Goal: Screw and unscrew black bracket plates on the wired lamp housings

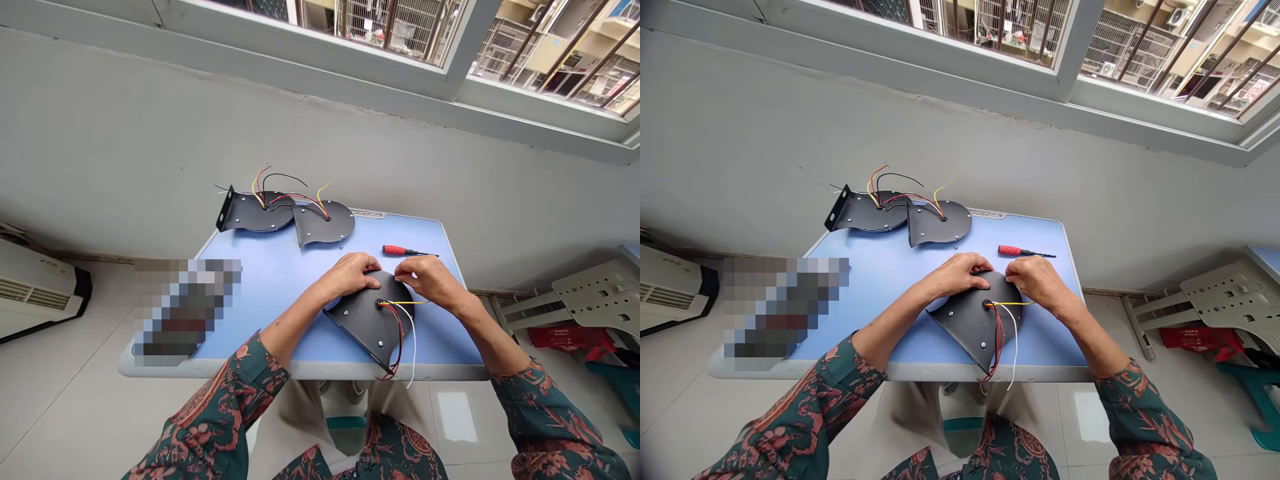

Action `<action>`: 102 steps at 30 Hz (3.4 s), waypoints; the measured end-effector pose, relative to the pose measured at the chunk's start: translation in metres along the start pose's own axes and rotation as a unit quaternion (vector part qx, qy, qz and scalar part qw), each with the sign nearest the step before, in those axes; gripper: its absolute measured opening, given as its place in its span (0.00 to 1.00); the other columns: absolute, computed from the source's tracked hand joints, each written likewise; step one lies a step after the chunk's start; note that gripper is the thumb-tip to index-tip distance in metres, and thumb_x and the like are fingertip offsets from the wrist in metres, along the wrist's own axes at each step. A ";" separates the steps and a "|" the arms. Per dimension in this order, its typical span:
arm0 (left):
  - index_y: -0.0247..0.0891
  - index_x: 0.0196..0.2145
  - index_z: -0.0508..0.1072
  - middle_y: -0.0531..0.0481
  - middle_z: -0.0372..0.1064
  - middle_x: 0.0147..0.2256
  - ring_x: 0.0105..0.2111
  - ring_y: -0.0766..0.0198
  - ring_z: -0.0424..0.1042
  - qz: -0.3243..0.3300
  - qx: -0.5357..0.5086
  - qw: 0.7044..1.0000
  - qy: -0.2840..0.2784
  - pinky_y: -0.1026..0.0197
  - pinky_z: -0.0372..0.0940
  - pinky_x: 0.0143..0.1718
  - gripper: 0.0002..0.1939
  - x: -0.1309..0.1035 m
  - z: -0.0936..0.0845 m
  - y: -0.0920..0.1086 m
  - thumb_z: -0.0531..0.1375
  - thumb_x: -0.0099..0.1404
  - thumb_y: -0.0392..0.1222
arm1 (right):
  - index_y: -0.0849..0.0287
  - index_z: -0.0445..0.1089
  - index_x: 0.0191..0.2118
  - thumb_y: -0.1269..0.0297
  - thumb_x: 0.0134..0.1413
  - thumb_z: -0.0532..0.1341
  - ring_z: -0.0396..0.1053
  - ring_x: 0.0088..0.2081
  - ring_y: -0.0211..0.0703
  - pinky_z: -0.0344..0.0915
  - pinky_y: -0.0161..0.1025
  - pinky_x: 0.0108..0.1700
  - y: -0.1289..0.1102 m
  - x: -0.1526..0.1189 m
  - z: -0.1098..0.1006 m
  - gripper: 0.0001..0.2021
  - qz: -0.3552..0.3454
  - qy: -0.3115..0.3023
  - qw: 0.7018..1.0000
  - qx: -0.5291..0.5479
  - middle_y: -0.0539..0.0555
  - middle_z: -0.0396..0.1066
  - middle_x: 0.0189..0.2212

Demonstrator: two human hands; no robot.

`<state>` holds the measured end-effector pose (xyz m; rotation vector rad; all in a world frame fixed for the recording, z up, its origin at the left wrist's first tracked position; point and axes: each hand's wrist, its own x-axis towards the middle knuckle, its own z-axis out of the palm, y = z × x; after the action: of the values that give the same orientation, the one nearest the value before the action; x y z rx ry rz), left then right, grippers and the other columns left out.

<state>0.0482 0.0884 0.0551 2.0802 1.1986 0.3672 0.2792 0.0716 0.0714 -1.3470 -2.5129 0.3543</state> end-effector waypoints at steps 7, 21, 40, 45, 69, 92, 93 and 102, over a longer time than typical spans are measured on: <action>0.41 0.49 0.81 0.47 0.80 0.48 0.49 0.53 0.77 -0.004 0.004 1.000 -0.007 0.56 0.69 0.52 0.18 0.000 -0.003 0.004 0.69 0.60 0.40 | 0.56 0.76 0.33 0.73 0.58 0.66 0.70 0.34 0.40 0.60 0.36 0.39 0.000 0.011 -0.014 0.05 0.032 -0.080 0.996 0.038 0.49 0.76 0.30; 0.40 0.49 0.81 0.47 0.80 0.48 0.48 0.55 0.76 -0.001 -0.020 1.000 -0.004 0.59 0.67 0.51 0.19 0.005 0.002 -0.005 0.70 0.60 0.41 | 0.58 0.71 0.39 0.81 0.60 0.52 0.51 0.25 0.38 0.40 0.39 0.29 -0.006 0.011 -0.013 0.13 -0.102 -0.200 0.943 -0.245 0.50 0.66 0.27; 0.39 0.48 0.81 0.46 0.80 0.46 0.47 0.54 0.77 0.004 -0.014 1.000 0.002 0.59 0.68 0.50 0.18 0.003 0.001 -0.003 0.70 0.59 0.40 | 0.60 0.76 0.47 0.66 0.72 0.48 0.73 0.35 0.47 0.40 0.43 0.30 -0.033 0.005 -0.005 0.17 0.046 -0.201 0.933 -0.296 0.59 0.79 0.35; 0.39 0.49 0.81 0.46 0.80 0.47 0.48 0.54 0.77 -0.002 -0.024 1.000 -0.002 0.58 0.68 0.51 0.19 0.003 0.001 -0.003 0.70 0.59 0.40 | 0.60 0.75 0.47 0.56 0.76 0.48 0.76 0.38 0.50 0.42 0.42 0.31 -0.032 0.001 -0.007 0.20 0.069 -0.200 0.931 -0.296 0.61 0.80 0.38; 0.42 0.56 0.77 0.44 0.75 0.52 0.50 0.55 0.75 0.016 -0.068 0.997 0.041 0.52 0.69 0.56 0.27 0.002 -0.002 -0.004 0.69 0.59 0.38 | 0.55 0.61 0.45 0.52 0.71 0.55 0.69 0.27 0.40 0.62 0.36 0.27 0.017 0.025 -0.018 0.11 0.152 0.366 0.901 0.178 0.52 0.74 0.33; 0.39 0.34 0.82 0.51 0.78 0.36 0.35 0.62 0.76 -0.004 -0.042 0.999 0.020 0.62 0.70 0.41 0.07 0.025 0.017 0.025 0.67 0.58 0.31 | 0.53 0.57 0.46 0.44 0.71 0.55 0.74 0.29 0.39 0.67 0.33 0.27 -0.015 0.016 0.016 0.16 0.053 0.328 0.905 0.265 0.48 0.73 0.29; 0.39 0.34 0.82 0.51 0.77 0.36 0.35 0.62 0.75 -0.002 -0.041 0.999 0.019 0.62 0.70 0.42 0.07 0.025 0.017 0.025 0.67 0.58 0.30 | 0.53 0.57 0.46 0.44 0.71 0.55 0.74 0.29 0.39 0.67 0.33 0.27 -0.015 0.016 0.016 0.16 0.052 0.327 0.905 0.266 0.48 0.73 0.29; 0.39 0.34 0.82 0.51 0.76 0.36 0.36 0.62 0.75 0.008 -0.030 0.999 0.018 0.62 0.70 0.42 0.07 0.022 0.015 0.027 0.66 0.58 0.30 | 0.52 0.57 0.46 0.43 0.71 0.54 0.74 0.30 0.39 0.68 0.33 0.27 -0.017 0.015 0.014 0.17 0.044 0.320 0.907 0.271 0.48 0.73 0.29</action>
<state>0.0861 0.0916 0.0609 2.0410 1.1792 0.4444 0.2531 0.0735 0.0655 -1.1085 -1.6554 0.4865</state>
